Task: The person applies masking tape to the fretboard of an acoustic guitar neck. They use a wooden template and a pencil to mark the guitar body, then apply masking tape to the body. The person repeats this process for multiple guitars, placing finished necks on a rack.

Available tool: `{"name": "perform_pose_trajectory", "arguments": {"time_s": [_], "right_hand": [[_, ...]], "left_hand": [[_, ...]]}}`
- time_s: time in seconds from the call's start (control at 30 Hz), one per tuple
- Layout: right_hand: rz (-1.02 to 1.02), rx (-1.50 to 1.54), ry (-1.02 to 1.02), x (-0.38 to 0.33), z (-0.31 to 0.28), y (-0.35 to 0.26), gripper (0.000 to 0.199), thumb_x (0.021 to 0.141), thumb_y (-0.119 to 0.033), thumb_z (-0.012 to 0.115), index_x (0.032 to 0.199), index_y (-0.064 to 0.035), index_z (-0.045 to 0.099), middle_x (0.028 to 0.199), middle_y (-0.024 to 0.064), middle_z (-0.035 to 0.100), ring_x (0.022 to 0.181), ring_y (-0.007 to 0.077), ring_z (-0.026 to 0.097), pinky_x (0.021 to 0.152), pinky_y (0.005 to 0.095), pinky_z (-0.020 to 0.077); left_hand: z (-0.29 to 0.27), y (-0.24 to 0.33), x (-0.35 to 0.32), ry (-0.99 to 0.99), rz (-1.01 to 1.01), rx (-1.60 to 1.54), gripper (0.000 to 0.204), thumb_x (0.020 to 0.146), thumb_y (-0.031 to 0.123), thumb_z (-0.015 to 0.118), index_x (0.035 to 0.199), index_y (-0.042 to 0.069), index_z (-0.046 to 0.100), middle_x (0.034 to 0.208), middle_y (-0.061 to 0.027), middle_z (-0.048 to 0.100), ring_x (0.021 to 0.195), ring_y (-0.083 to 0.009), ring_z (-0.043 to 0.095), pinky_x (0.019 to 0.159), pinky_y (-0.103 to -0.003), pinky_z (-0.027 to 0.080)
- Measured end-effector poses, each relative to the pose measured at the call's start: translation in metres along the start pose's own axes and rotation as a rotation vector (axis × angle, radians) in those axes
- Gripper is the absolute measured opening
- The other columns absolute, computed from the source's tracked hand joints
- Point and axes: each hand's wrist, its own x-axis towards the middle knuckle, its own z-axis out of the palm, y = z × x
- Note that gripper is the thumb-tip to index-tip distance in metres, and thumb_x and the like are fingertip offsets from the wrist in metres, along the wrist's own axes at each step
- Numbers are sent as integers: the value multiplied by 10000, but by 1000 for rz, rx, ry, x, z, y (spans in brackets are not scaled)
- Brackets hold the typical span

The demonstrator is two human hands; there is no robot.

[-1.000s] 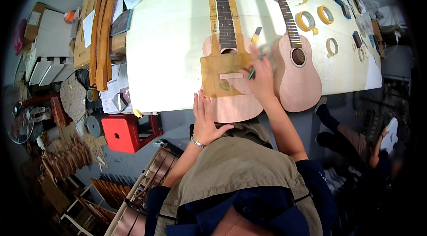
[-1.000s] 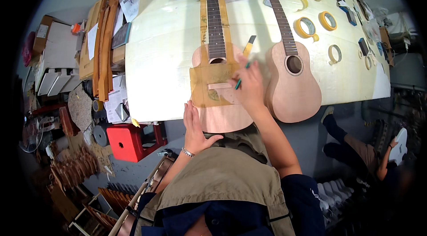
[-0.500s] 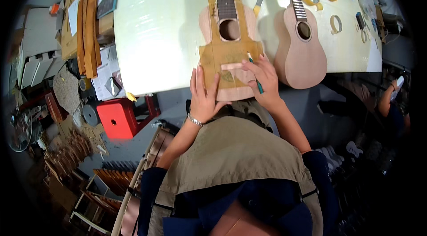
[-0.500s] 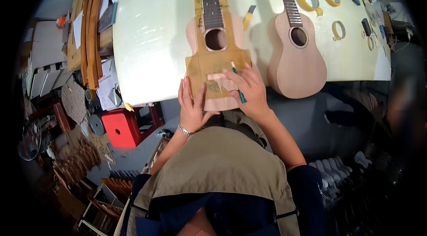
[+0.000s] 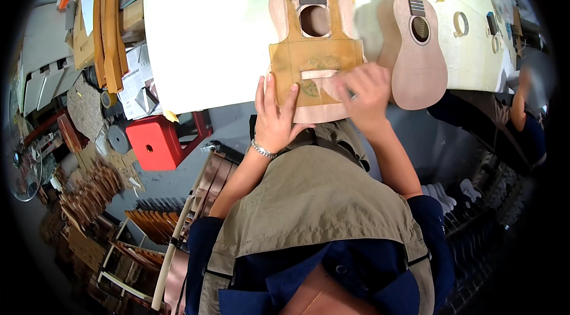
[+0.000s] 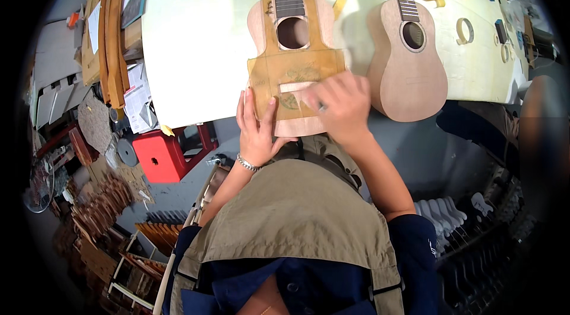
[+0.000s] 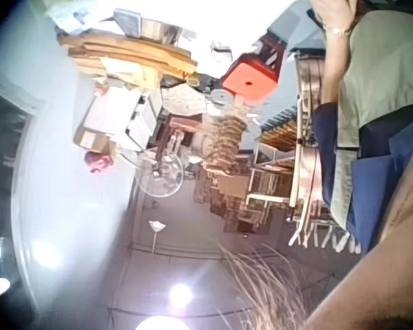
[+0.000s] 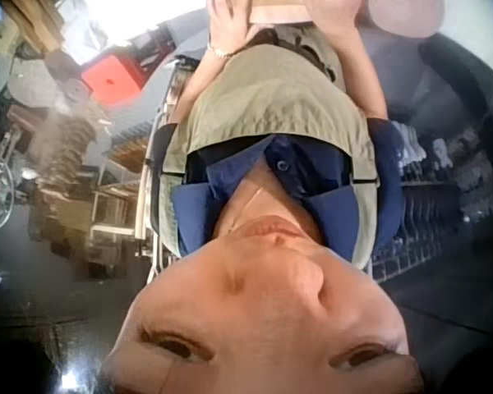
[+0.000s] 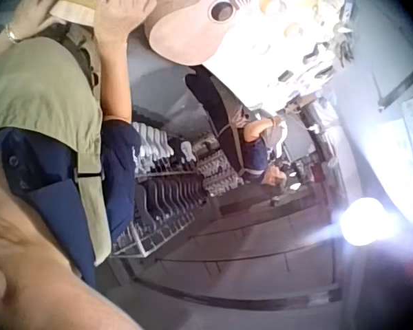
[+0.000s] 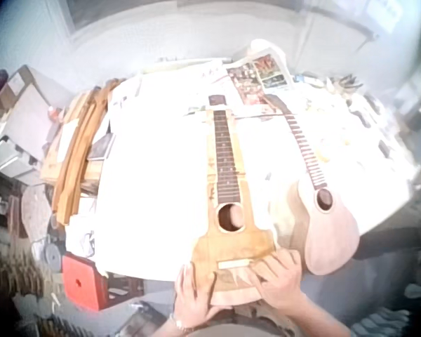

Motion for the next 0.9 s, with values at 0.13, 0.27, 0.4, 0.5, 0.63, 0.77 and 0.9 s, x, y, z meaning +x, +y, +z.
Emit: {"name": "perform_pose_trajectory", "arguments": {"time_s": [0.13, 0.27, 0.4, 0.5, 0.63, 0.77, 0.9], "right_hand": [[270, 234, -181, 1, 4, 16, 89, 817, -175, 643, 836, -94, 674, 775, 24, 641, 750, 219, 536, 725, 346, 394], [165, 360, -178, 12, 14, 8, 123, 862, -104, 576, 887, -115, 696, 813, 16, 663, 791, 235, 542, 750, 347, 414], [297, 142, 217, -3, 12, 34, 36, 827, -89, 634, 797, -69, 628, 803, 63, 660, 777, 258, 563, 731, 359, 443], [657, 320, 107, -7, 15, 39, 228, 792, -117, 691, 732, -39, 486, 735, 105, 606, 732, 222, 570, 688, 306, 450], [656, 992, 378, -15, 22, 61, 294, 818, -36, 666, 699, -78, 400, 764, 20, 553, 759, 69, 499, 685, 221, 421], [669, 1179, 614, -32, -68, 110, 316, 831, 2, 646, 705, -117, 382, 788, -20, 526, 753, 48, 486, 693, 186, 403], [666, 1090, 816, -111, -182, 234, 362, 852, 3, 616, 686, -150, 333, 725, -41, 476, 669, 30, 464, 623, 185, 409]], "left_hand": [[1, 0, 0, 4, 6, -9, 869, 719, 613, 620, 1358, 66, 401, 1427, -326, 180, 1266, -511, 251, 1017, -547, 267], [1, 1, 0, -1, -1, -6, 873, 710, 606, 633, 1355, 62, 406, 1427, -326, 182, 1265, -512, 250, 1015, -544, 270], [0, 1, 1, 15, 4, -9, 885, 702, 603, 643, 1359, 62, 402, 1431, -321, 179, 1272, -499, 249, 1018, -536, 265], [-1, 1, 1, -17, 11, -7, 898, 696, 588, 655, 1376, 76, 369, 1412, -330, 186, 1265, -527, 239, 1012, -570, 271], [0, 4, -1, -49, -37, 12, 970, 665, 549, 709, 1391, 36, 321, 1436, -318, 166, 1295, -494, 229, 1034, -546, 235], [-7, 11, 5, -67, -59, 34, 994, 736, 637, 588, 1416, 2, 239, 1458, -273, 188, 1322, -441, 236, 1060, -516, 204], [-17, 30, 14, 80, -164, 141, 955, 828, 701, 371, 1417, -34, 211, 1429, -243, 291, 1324, -399, 255, 1073, -506, 184]]}}
